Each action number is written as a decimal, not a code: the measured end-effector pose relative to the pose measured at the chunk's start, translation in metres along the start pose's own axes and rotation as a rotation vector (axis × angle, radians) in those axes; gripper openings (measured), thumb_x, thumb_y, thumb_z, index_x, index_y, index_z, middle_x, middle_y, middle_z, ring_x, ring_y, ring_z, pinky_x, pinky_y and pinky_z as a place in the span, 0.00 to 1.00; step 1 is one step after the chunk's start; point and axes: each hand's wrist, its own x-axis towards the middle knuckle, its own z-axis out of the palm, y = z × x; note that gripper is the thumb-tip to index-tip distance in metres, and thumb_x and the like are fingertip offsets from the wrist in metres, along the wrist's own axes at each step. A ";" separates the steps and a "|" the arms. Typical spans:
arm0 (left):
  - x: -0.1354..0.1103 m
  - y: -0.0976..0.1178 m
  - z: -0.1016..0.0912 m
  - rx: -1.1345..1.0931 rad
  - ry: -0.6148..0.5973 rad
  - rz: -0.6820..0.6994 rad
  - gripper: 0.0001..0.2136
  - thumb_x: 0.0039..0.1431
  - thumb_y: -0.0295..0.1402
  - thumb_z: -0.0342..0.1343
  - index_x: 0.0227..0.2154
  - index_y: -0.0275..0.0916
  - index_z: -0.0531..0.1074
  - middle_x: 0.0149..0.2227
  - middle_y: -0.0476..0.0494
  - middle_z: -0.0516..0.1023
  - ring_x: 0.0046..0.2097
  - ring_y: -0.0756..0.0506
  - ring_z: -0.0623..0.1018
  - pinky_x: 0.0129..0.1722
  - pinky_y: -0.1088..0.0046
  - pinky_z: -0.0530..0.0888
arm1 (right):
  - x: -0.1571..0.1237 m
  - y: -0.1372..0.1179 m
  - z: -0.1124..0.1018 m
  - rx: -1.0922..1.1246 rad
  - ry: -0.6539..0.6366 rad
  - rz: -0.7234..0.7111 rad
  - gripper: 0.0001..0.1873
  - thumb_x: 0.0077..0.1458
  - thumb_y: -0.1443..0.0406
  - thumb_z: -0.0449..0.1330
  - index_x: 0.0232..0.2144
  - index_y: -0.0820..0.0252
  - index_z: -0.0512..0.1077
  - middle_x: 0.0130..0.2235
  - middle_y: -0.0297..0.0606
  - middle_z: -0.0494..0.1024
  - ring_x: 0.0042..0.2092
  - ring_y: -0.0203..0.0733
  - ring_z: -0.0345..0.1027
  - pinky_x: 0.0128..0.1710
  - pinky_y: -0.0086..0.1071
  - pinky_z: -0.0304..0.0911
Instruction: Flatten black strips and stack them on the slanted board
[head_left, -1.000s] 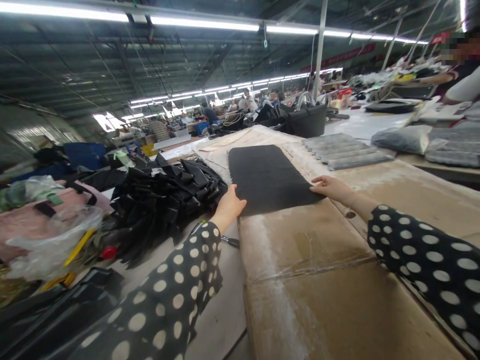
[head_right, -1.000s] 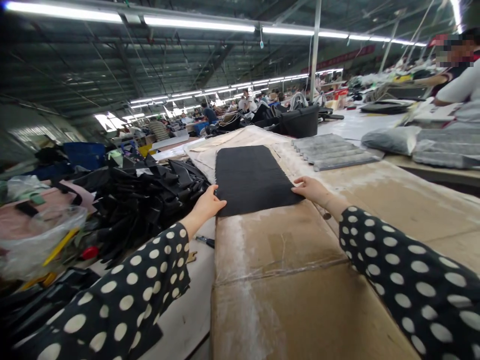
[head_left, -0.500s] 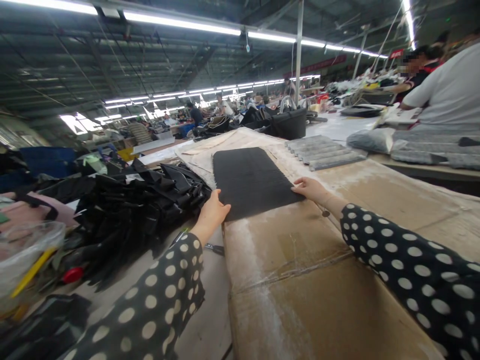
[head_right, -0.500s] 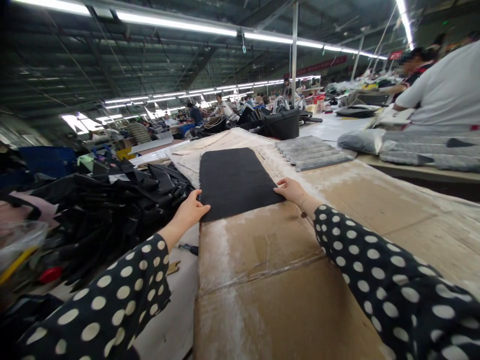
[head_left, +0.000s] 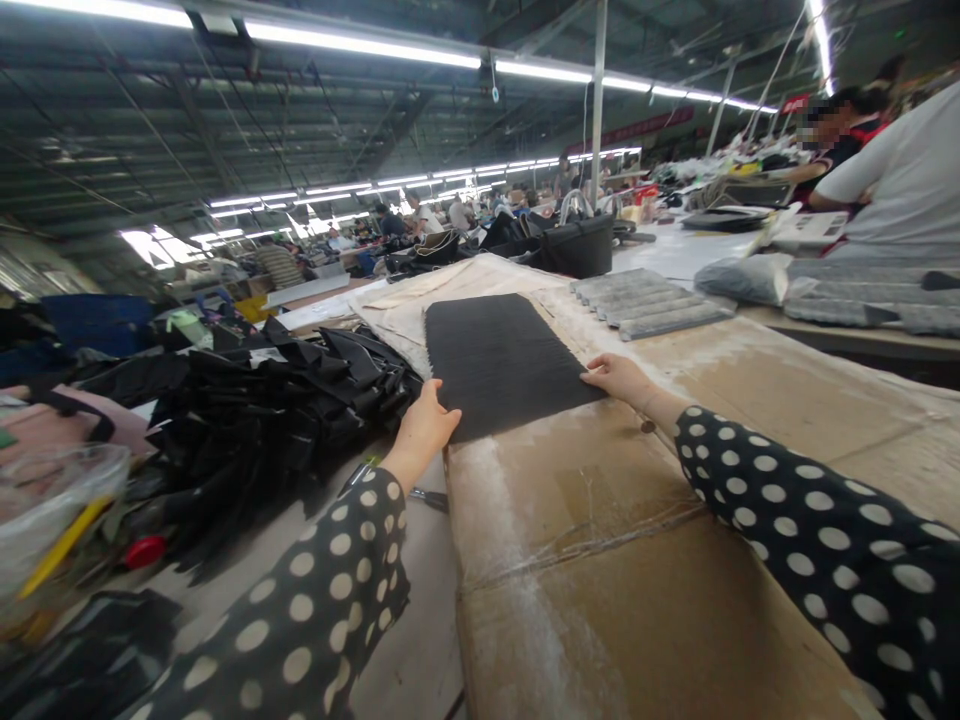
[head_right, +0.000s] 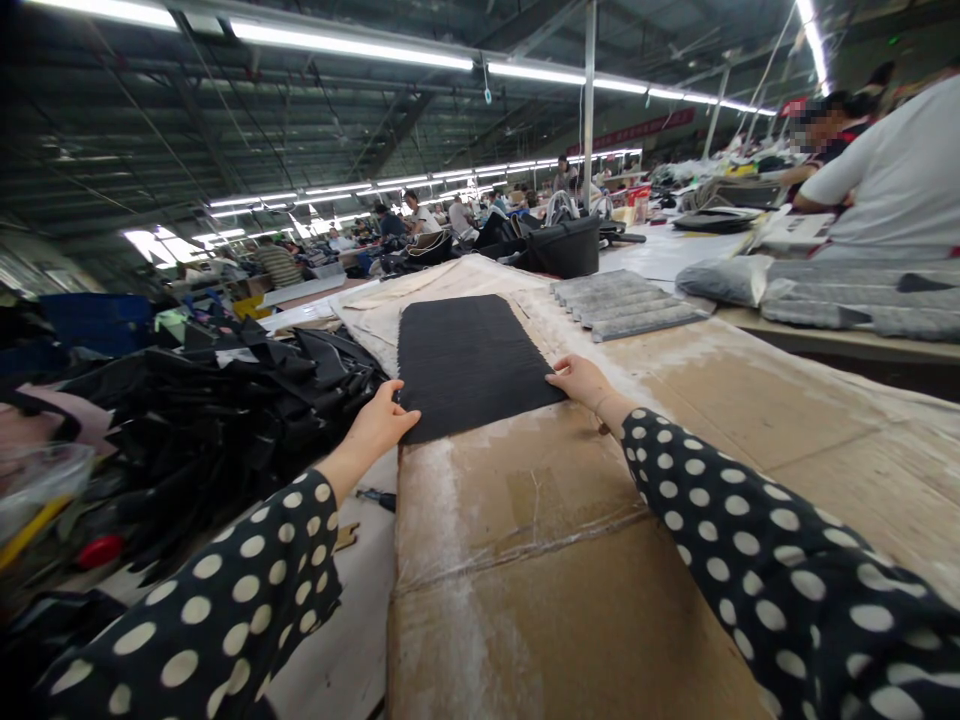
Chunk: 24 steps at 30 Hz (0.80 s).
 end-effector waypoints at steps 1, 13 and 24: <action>0.000 0.001 -0.001 0.015 -0.007 0.001 0.26 0.48 0.32 0.54 0.51 0.34 0.56 0.28 0.47 0.74 0.32 0.46 0.74 0.32 0.74 0.67 | 0.000 -0.001 0.000 -0.022 -0.001 -0.004 0.15 0.47 0.60 0.58 0.37 0.63 0.68 0.32 0.38 0.76 0.32 0.36 0.69 0.30 0.26 0.61; -0.022 0.017 -0.005 0.599 0.031 0.605 0.10 0.56 0.23 0.42 0.35 0.40 0.66 0.38 0.43 0.69 0.41 0.45 0.69 0.36 0.69 0.66 | -0.025 -0.028 -0.005 -0.572 0.055 -0.438 0.09 0.54 0.71 0.48 0.36 0.60 0.67 0.39 0.42 0.73 0.41 0.41 0.66 0.38 0.30 0.57; -0.059 -0.014 -0.021 0.550 -0.103 0.740 0.16 0.55 0.20 0.41 0.44 0.40 0.66 0.50 0.42 0.68 0.51 0.44 0.65 0.44 0.65 0.62 | -0.057 -0.044 -0.004 -0.632 -0.055 -0.410 0.17 0.54 0.54 0.49 0.31 0.61 0.68 0.36 0.46 0.73 0.39 0.48 0.66 0.38 0.38 0.58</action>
